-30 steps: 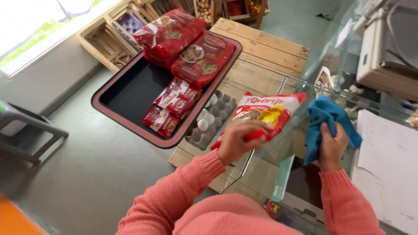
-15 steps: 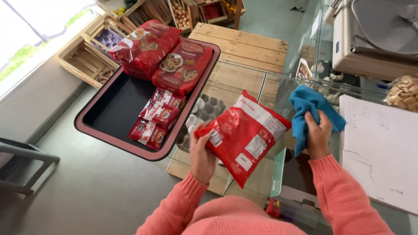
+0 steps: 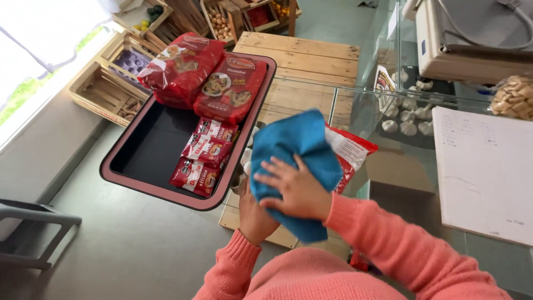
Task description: Wiping down grocery bags with a cloth and stocking them on shelves and trays.
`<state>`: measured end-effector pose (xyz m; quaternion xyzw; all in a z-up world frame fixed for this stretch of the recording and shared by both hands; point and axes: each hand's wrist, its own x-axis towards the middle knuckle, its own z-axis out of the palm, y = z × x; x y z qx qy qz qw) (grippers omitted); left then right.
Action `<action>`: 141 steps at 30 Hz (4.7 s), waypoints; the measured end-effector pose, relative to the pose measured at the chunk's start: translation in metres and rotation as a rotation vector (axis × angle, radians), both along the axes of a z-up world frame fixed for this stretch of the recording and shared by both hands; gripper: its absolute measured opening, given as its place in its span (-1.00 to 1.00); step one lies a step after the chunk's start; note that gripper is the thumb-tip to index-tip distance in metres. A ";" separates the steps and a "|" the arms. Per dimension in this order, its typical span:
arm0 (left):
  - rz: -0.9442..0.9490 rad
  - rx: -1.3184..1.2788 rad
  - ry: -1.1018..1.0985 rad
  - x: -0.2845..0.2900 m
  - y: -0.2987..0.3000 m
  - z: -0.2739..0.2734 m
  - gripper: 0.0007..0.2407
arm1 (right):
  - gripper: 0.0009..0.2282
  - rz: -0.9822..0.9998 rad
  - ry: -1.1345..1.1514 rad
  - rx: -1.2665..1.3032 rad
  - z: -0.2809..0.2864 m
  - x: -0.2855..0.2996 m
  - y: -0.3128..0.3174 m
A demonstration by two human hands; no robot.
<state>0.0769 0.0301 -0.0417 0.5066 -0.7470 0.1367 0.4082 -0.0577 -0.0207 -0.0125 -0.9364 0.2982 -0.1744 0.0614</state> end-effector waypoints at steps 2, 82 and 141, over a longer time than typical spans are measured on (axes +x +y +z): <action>0.069 0.182 -0.045 -0.005 0.001 -0.008 -0.46 | -0.44 -0.138 0.125 -0.051 0.008 -0.013 -0.026; 0.090 0.824 0.009 -0.073 -0.015 0.032 -0.31 | -0.44 -0.693 -1.203 1.450 0.030 -0.140 -0.007; 0.259 -0.034 1.914 0.309 0.245 0.071 -0.70 | -0.69 0.253 -0.376 1.762 0.031 0.393 0.106</action>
